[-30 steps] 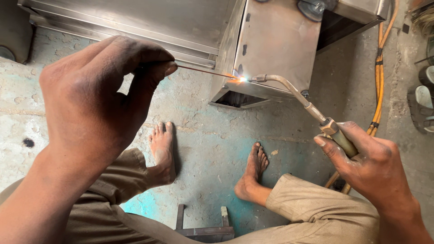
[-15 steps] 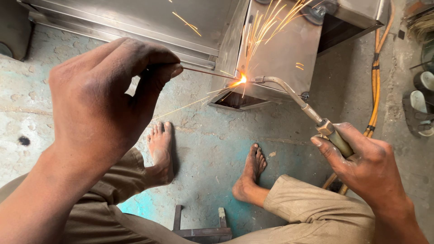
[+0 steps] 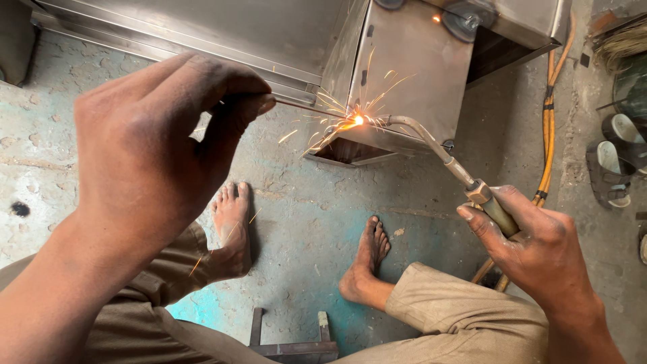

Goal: The person uses a gas welding torch and a filler rod to weld seams on a stainless steel cabinet, using a hammer to position a metal panel before welding.

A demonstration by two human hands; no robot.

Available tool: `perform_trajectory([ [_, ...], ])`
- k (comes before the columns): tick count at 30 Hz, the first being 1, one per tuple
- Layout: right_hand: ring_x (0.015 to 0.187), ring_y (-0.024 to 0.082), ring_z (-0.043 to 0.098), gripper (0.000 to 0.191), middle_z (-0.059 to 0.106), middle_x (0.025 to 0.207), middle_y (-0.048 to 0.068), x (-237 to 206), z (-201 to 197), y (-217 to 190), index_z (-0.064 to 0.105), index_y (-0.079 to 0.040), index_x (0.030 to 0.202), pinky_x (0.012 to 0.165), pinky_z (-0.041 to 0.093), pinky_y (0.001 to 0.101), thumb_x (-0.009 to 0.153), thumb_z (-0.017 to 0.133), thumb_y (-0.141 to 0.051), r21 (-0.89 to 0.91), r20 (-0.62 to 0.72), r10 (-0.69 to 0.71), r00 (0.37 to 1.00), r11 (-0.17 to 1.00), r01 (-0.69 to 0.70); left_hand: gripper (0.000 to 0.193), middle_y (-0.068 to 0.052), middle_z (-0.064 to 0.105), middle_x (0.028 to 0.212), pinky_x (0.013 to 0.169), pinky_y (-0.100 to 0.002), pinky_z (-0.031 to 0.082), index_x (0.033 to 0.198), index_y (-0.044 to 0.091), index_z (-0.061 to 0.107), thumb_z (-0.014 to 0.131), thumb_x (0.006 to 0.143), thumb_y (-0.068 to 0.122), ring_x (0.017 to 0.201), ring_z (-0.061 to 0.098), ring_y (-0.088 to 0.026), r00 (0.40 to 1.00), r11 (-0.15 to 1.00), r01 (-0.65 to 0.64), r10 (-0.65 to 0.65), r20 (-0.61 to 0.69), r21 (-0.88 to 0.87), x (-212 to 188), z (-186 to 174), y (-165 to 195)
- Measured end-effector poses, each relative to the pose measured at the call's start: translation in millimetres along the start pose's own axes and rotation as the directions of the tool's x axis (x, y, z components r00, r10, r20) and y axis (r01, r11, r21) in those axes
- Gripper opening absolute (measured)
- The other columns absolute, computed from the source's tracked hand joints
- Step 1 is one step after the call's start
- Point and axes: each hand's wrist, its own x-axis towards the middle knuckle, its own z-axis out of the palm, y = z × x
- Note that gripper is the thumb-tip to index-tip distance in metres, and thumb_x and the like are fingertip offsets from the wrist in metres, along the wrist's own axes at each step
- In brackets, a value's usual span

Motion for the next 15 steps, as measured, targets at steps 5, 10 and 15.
perform_trajectory([
  [5,0.049,0.013,0.062,0.026,0.064,0.059,0.006,0.1,-0.3,-1.1,0.072,-0.005,0.101,0.045,0.044,0.0324,0.084,0.081,-0.024,-0.011,-0.004,0.009,1.000,1.000,-0.009,0.015,-0.008,0.072,0.092,0.058,-0.032,0.045,0.106,0.003,0.072,0.084,0.099,0.010,0.068,0.064,-0.019,1.000,1.000,-0.026,0.026,-0.015,0.007,0.1,0.8,-0.8],
  [10,0.051,0.012,0.063,0.027,0.066,0.063,0.006,0.2,-0.8,-1.1,0.072,-0.004,0.103,0.047,0.046,0.0314,0.085,0.080,-0.023,0.014,-0.017,-0.025,1.000,1.000,0.025,0.015,-0.008,0.072,0.084,0.052,-0.032,0.044,0.099,0.002,0.074,0.085,0.094,0.010,0.060,0.062,-0.018,1.000,1.000,0.022,-0.022,0.011,0.012,1.1,2.9,-1.1],
  [15,0.051,0.013,0.064,0.027,0.066,0.062,0.006,1.8,-0.1,2.4,0.072,-0.005,0.103,0.046,0.046,0.0321,0.085,0.080,-0.024,0.008,-0.007,0.004,1.000,1.000,-0.004,0.014,-0.007,0.072,0.094,0.058,-0.029,0.045,0.106,0.003,0.072,0.084,0.102,0.008,0.069,0.064,-0.016,1.000,1.000,-0.018,0.018,-0.015,0.019,1.6,3.0,-1.8],
])
